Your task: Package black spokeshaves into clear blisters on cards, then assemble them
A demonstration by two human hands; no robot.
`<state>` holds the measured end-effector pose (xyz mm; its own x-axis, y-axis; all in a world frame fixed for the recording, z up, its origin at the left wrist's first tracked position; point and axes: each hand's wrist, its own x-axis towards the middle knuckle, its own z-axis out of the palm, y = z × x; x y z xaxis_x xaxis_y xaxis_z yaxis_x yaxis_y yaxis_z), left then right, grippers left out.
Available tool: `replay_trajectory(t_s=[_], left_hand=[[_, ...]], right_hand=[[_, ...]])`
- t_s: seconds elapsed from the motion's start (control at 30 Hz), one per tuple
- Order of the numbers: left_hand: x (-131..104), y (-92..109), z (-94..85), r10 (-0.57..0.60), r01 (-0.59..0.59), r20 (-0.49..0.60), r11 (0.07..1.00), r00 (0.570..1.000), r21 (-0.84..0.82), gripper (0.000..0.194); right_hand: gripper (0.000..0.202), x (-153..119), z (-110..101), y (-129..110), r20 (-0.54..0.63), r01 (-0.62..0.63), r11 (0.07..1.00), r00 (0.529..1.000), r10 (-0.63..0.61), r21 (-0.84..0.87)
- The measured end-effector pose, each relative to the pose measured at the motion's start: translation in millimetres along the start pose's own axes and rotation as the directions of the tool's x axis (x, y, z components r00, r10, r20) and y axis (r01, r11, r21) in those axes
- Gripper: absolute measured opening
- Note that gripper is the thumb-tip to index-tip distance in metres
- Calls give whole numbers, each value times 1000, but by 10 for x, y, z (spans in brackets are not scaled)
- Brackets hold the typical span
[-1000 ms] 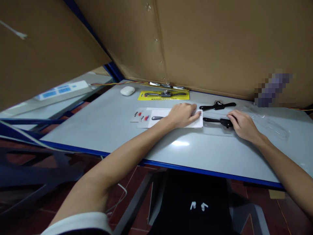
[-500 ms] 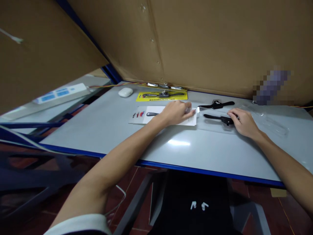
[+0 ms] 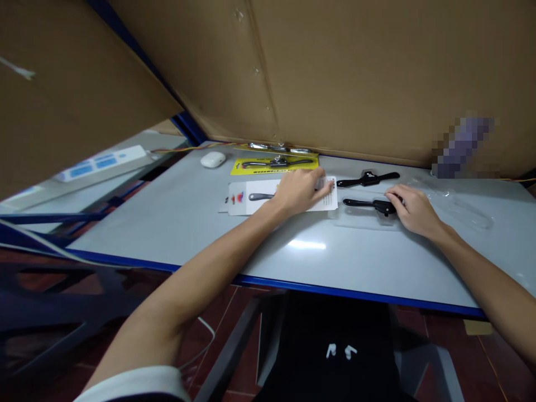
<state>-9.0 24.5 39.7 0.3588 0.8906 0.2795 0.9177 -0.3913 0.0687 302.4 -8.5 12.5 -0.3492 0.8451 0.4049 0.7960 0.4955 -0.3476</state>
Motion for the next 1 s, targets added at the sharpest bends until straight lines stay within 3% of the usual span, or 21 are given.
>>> replay_trajectory(t_s=[0.2,0.53,0.87,1.0], left_hand=[[-27,84,3,51,-51,71,999,996,1,51],[-19,15,-19,98,-87,208,994,973,-63,57],[-30,18,26,158,-138,166,983,973,-122,45],[-77,108,107,221,-198,93,959,971,-205,46]], right_hand=[[28,-5,9,-17,-8,-34,999,999,34,-16],[29,-6,14,-15,-9,-51,997,999,50,-59],[30,-23,-7,-64,-25,-15,999,1000,14,-48],[30,-45,-17,-163,-9,21,999,1000,-22,-49]])
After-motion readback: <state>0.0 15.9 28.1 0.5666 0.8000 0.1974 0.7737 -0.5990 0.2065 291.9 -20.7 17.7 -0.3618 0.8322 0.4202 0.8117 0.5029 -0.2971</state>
